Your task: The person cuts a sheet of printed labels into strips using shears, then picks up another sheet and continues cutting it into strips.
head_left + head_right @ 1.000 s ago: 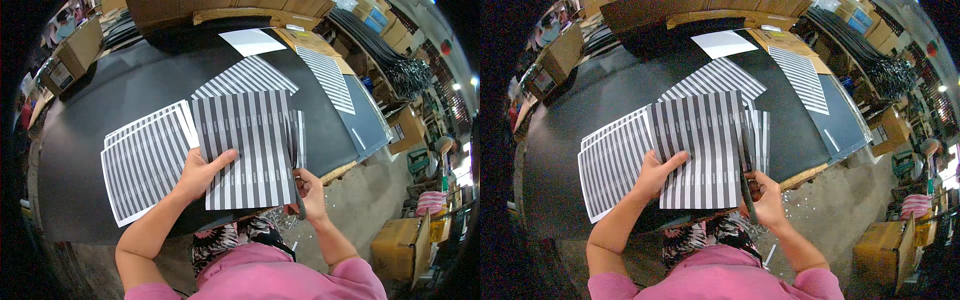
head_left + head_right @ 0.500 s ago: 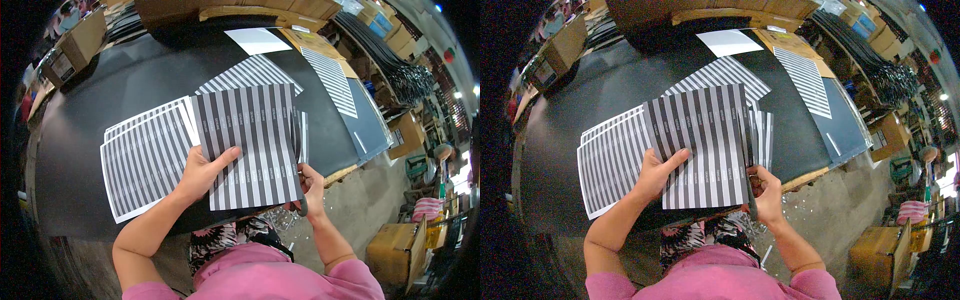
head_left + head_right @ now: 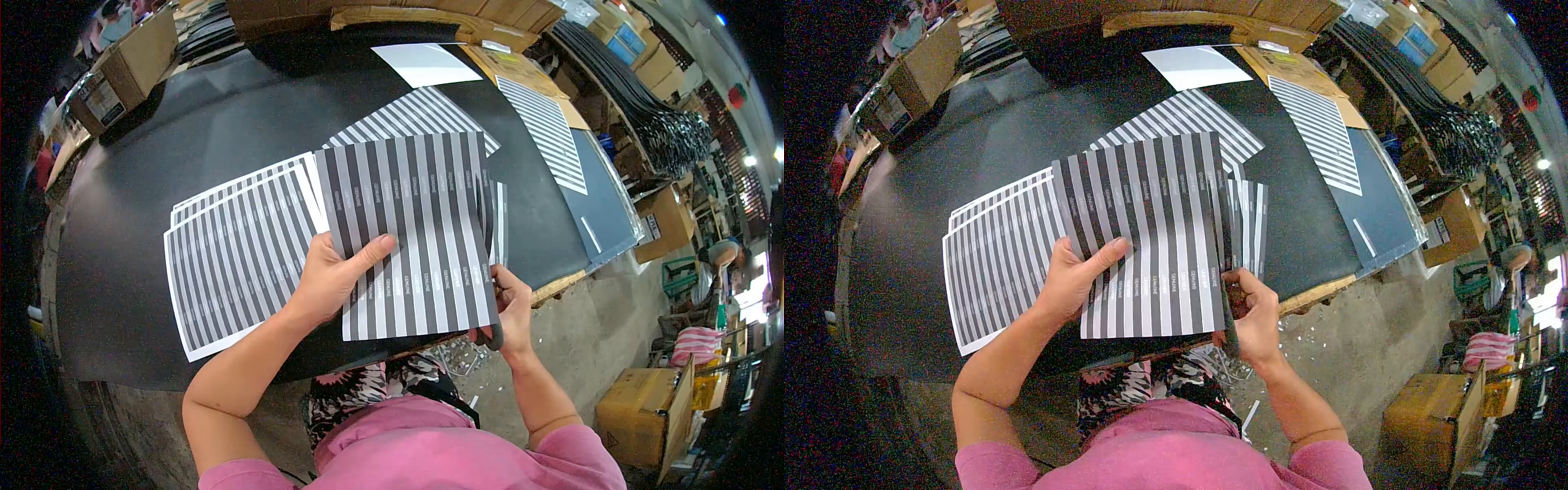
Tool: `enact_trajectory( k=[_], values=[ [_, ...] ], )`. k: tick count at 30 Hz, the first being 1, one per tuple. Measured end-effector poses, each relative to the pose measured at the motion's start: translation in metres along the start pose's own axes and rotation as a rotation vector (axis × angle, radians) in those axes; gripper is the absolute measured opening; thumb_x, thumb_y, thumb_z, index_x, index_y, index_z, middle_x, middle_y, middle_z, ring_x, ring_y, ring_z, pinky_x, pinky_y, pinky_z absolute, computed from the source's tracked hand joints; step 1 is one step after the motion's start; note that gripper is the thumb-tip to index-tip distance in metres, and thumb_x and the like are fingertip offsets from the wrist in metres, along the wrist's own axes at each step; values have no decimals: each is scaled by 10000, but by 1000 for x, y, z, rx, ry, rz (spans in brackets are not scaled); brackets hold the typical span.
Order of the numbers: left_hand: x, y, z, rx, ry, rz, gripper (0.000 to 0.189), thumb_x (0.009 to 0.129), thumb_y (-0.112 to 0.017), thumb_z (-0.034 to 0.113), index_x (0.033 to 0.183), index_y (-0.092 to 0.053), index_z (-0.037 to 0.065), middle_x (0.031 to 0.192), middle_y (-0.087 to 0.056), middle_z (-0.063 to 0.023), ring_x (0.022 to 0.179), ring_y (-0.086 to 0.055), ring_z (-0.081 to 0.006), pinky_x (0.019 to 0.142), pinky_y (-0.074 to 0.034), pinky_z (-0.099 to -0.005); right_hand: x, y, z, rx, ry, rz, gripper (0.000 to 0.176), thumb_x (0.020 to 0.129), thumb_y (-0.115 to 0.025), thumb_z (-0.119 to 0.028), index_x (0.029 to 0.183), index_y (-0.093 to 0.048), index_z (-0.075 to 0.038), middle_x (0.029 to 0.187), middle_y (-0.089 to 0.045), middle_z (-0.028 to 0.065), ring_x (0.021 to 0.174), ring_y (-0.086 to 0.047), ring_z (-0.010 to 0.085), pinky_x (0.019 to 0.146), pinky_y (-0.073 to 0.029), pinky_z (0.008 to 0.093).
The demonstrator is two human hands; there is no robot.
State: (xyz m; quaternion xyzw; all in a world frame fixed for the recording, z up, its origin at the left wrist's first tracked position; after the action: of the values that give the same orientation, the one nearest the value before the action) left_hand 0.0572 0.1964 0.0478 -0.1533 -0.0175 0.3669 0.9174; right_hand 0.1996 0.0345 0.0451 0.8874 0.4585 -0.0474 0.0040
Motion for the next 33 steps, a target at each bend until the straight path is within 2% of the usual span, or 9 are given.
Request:
enact_trajectory(
  k=[17,33],
  values=[
    [0,0,2,-35,7,1,226,815,-629,162,934,-596,-26,882,-632,-94,747,-600,-109,672,-496,-227,2,2,4,-25,-6,12,290,658,-670,-3,896,-517,60,586,-537,23,415,-489,68,358,-357,213],
    [1,0,-1,-47,16,-3,221,813,-630,160,931,-602,-24,865,-636,-90,722,-601,-107,652,-499,-220,12,1,5,-70,-44,18,274,657,-652,7,899,-532,53,607,-544,22,443,-499,65,377,-364,211]
  ],
)
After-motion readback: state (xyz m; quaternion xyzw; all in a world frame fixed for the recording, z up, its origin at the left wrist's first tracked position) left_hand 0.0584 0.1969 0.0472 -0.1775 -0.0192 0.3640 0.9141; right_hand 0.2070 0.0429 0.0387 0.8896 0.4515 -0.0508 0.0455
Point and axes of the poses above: each hand's wrist, its own x-axis towards the middle knuckle, its own y-axis out of the back of the hand, z = x × y, the point moved 6 cm from there along x, towards the middle knuckle
